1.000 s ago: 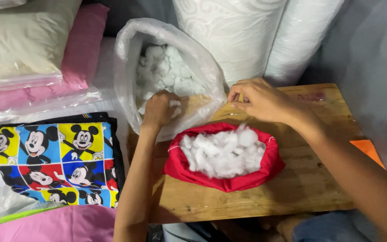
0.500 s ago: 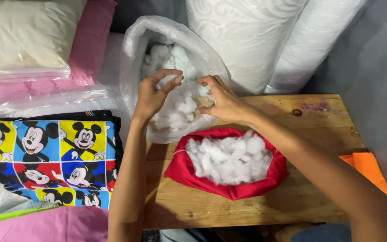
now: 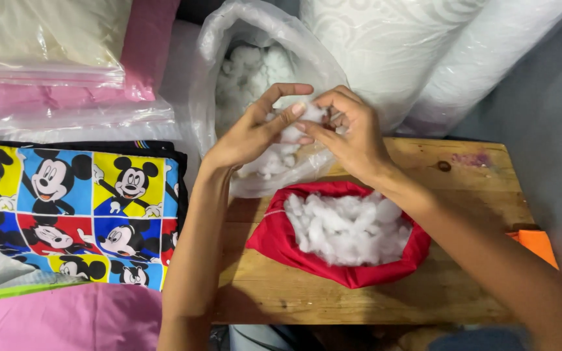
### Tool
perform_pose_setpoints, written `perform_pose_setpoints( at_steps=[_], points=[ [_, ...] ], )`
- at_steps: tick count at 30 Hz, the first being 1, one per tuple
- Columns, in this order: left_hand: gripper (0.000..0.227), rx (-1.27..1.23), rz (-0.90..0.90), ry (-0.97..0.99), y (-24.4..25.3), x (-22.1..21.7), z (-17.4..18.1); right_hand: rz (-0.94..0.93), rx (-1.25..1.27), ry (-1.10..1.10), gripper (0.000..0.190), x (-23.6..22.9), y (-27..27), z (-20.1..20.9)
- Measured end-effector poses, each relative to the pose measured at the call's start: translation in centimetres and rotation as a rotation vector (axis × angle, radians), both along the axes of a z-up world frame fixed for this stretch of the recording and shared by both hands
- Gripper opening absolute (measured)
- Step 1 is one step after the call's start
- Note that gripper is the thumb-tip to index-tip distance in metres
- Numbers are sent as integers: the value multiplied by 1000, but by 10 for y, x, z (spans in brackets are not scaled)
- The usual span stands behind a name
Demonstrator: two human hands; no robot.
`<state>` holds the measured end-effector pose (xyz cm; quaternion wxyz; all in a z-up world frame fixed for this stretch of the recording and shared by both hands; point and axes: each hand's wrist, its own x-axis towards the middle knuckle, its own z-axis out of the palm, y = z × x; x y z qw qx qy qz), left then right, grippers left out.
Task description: Stuffing a red fabric pouch with white fiberfill material from a large storage bag.
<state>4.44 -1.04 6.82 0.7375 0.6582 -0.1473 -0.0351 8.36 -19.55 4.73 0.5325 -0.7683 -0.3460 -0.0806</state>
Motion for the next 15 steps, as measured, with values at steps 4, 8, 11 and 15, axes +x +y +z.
perform_pose_setpoints(
  at_steps=[4,8,11,15],
  points=[
    [39,56,-113,15,2,-11,8,-26,-61,-77,24,-8,-28,-4],
    [22,115,-147,-21,-4,-23,15,-56,-17,183,21,-25,-60,-4],
    [20,115,-177,-69,-13,-31,21,-105,-22,335,27,-45,-79,12],
    [19,154,-163,-102,-32,-28,12,-146,75,458,33,-72,-103,29]
  ],
)
